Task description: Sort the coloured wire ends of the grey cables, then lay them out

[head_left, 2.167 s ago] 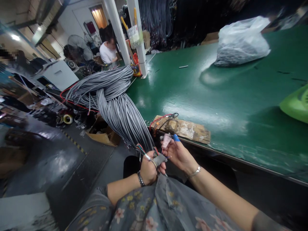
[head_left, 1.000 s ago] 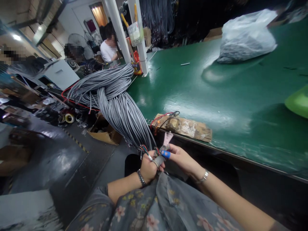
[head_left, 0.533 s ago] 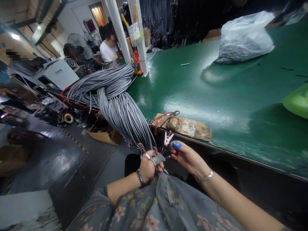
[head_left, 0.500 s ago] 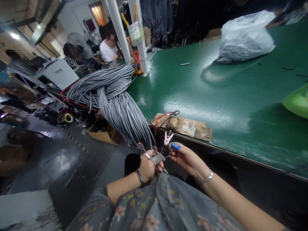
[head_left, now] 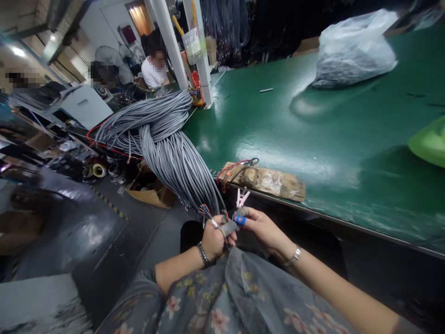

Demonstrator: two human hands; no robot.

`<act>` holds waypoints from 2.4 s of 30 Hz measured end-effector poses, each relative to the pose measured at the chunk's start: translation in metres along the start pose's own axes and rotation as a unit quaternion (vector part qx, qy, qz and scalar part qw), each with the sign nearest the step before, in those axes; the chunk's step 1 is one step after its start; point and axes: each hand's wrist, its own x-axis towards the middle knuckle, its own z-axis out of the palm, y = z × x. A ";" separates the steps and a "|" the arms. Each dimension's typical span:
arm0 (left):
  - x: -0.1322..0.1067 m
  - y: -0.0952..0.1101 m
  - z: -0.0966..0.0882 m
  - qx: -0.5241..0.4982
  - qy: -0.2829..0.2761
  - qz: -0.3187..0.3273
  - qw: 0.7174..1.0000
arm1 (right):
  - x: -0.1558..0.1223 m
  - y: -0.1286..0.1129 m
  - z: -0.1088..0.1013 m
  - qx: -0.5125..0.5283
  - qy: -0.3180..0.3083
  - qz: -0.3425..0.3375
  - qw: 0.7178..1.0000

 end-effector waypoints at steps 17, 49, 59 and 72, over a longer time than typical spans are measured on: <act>0.001 0.004 0.001 -0.025 -0.016 -0.010 1.000 | 0.000 -0.003 0.003 0.040 -0.044 0.038 0.998; -0.002 0.019 0.010 -0.053 -0.040 -0.013 0.998 | 0.023 -0.008 -0.013 0.184 -0.005 0.034 0.982; 0.010 0.021 0.017 -0.091 -0.022 -0.017 0.995 | 0.034 -0.008 -0.004 0.208 0.009 0.013 0.978; 0.006 0.013 0.009 -0.036 -0.035 -0.021 0.999 | 0.019 -0.004 -0.014 0.178 -0.073 0.073 0.979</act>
